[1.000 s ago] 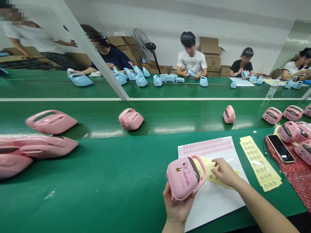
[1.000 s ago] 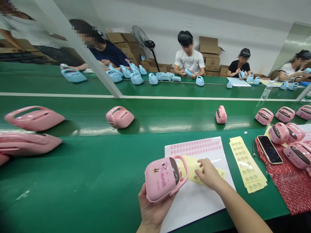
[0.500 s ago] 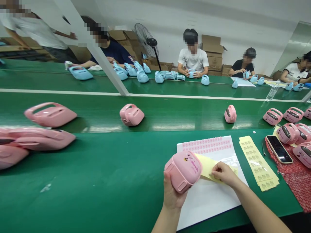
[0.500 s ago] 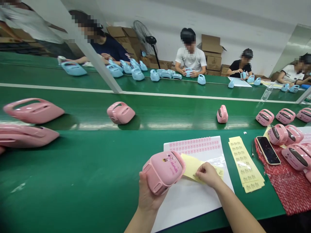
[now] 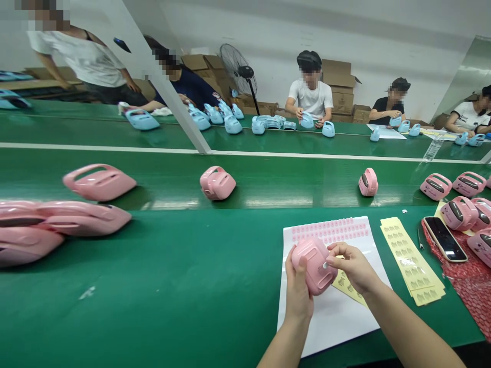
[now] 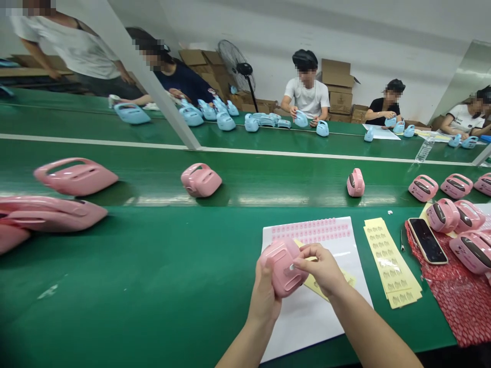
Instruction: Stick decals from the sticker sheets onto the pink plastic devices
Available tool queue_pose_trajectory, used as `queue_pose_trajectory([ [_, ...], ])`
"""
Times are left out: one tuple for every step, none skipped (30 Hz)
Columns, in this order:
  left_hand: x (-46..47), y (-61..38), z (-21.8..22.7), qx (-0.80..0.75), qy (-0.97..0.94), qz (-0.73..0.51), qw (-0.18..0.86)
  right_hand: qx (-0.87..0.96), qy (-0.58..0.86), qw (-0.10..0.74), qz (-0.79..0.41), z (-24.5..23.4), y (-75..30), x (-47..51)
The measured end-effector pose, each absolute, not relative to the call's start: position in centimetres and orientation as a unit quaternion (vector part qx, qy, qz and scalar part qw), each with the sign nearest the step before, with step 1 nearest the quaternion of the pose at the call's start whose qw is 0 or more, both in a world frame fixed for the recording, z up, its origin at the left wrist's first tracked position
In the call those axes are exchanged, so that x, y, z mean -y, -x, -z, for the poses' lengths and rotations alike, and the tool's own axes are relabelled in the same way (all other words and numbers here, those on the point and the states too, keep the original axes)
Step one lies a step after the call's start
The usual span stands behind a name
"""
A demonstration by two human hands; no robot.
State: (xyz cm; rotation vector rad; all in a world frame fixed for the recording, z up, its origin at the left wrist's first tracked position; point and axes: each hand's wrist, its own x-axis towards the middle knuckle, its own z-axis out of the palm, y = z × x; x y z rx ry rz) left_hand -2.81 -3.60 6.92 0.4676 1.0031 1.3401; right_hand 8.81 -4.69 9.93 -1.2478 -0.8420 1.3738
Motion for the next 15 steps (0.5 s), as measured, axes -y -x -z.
queue_pose_trajectory([
  [3.6,2.7,-6.9,-0.443,-0.203,-0.589,0.645,0.354,0.526,0.517,-0.576,-9.8,-8.6,4.6],
  [3.6,2.7,-6.9,-0.445,-0.201,-0.59,0.643,0.354,0.531,0.512,-0.574,-9.7,-8.5,4.5],
  [3.7,2.6,-6.9,-0.448,-0.199,-0.59,0.641,0.355,0.538,0.509,-0.57,-9.6,-8.4,4.4],
  [3.7,2.6,-6.9,-0.45,-0.197,-0.591,0.64,0.354,0.544,0.507,-0.567,-9.5,-8.4,4.4],
  [3.7,2.6,-6.9,-0.452,-0.196,-0.59,0.64,0.352,0.548,0.507,-0.565,-9.4,-8.3,4.3],
  [3.7,2.6,-6.8,-0.454,-0.195,-0.588,0.64,0.35,0.551,0.506,-0.564,-9.3,-8.3,4.3],
  [3.7,2.5,-6.8,-0.456,-0.194,-0.587,0.64,0.348,0.551,0.506,-0.565,-9.2,-8.3,4.3],
  [3.7,2.5,-6.7,-0.457,-0.194,-0.587,0.639,0.348,0.55,0.506,-0.567,-9.2,-8.3,4.2],
  [3.7,2.5,-6.7,-0.459,-0.193,-0.59,0.636,0.348,0.547,0.507,-0.568,-9.1,-8.3,4.2],
  [3.7,2.4,-6.7,-0.459,-0.192,-0.593,0.633,0.349,0.546,0.508,-0.568,-9.0,-8.3,4.2],
  [3.7,2.4,-6.7,-0.459,-0.191,-0.597,0.629,0.35,0.545,0.508,-0.568,-8.9,-8.2,4.2],
  [3.7,2.4,-6.6,-0.458,-0.191,-0.6,0.627,0.351,0.546,0.508,-0.566,-8.8,-8.2,4.2],
  [3.7,2.3,-6.6,-0.458,-0.19,-0.601,0.627,0.35,0.548,0.51,-0.563,-8.7,-8.2,4.2],
  [3.7,2.3,-6.6,-0.458,-0.188,-0.602,0.627,0.35,0.55,0.511,-0.56,-8.5,-8.2,4.2],
  [3.7,2.3,-6.6,-0.458,-0.187,-0.602,0.627,0.35,0.552,0.513,-0.557,-8.4,-8.2,4.1],
])
